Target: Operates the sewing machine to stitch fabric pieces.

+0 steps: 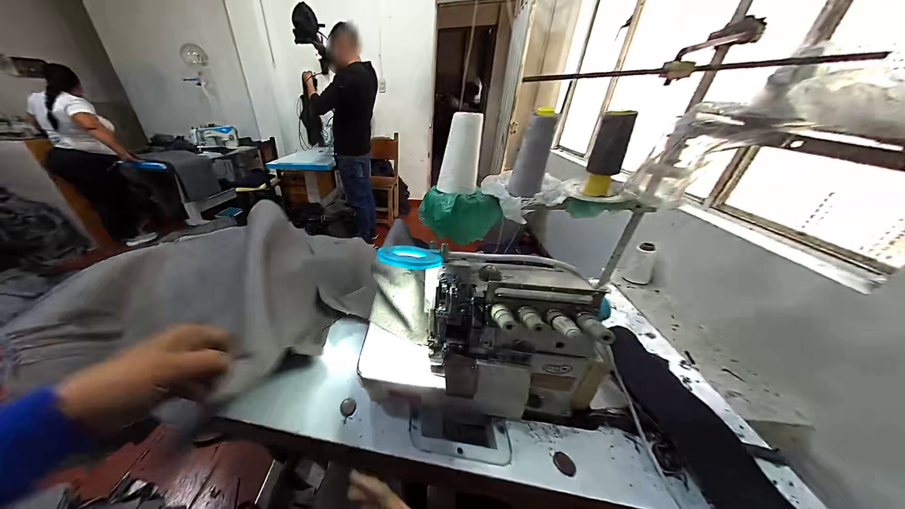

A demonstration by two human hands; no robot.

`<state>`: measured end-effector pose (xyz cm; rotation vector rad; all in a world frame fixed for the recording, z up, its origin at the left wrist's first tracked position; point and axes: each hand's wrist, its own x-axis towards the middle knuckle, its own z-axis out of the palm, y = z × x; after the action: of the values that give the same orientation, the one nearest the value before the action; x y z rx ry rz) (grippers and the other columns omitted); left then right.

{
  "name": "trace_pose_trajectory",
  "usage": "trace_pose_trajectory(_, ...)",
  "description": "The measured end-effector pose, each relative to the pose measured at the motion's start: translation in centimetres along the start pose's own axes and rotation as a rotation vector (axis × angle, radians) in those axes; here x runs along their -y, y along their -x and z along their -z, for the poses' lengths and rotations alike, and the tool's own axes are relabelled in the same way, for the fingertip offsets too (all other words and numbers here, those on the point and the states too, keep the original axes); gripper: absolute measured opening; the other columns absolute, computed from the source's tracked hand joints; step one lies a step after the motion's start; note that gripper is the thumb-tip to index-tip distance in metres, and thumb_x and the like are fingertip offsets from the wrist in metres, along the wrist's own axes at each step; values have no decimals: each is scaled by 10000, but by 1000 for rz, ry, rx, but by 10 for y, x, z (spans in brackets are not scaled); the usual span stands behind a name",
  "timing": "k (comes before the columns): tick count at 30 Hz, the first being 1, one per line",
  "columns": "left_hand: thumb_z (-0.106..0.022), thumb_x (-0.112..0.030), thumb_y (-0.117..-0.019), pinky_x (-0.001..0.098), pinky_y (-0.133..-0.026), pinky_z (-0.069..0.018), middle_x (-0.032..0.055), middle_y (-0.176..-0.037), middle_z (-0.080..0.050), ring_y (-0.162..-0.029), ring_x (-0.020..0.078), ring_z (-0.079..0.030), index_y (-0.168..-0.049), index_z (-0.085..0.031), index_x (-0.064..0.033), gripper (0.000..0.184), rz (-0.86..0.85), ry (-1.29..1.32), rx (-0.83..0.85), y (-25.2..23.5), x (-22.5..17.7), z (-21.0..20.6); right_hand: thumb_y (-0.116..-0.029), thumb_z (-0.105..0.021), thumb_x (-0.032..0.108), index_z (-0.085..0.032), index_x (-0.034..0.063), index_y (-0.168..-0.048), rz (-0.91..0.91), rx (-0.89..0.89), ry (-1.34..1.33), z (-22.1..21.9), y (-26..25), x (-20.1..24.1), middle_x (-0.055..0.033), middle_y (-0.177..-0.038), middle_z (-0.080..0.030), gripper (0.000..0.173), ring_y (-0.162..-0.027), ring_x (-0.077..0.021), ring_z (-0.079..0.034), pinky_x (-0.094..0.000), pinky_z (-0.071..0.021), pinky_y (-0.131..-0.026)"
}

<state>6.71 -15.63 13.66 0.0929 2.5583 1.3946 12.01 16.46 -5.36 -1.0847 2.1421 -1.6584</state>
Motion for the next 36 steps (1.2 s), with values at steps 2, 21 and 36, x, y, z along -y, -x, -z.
trace_pose_trajectory(2, -443, -139, -998, 236, -638, -568, -85, -718, -626, -645, 27, -627, -991, -607, -98, 170, -110, 263, 76, -4, -23, -76, -666, -897, 240, -265, -214, -1497, 29, -115, -202, -24, -24, 2, -352, -1496, -441, 1139, -1374, -343, -506, -438, -426, -1130)
trace_pose_trajectory(21, -529, -538, -997, 535, -733, -581, 167, -1113, -683, -1006, 379, -671, -1316, -711, -193, 503, -719, -792, -426, -77, 45, -168, -962, -619, 126, -701, -19, -1064, -244, -530, 142, 20, 49, -18, -43, -864, -720, 196, -744, -65, -677, -282, -583, -695)
trace_pose_trajectory(36, -568, -526, -953, 534, -846, -514, 110, -992, -697, -973, 321, -666, -983, -724, -63, 489, -924, -576, -352, -135, 25, -185, -965, -681, 143, -643, -138, -1153, -1157, -594, 975, 369, 41, -72, -413, -1212, -605, 341, -1187, -589, -566, -750, -423, -963)
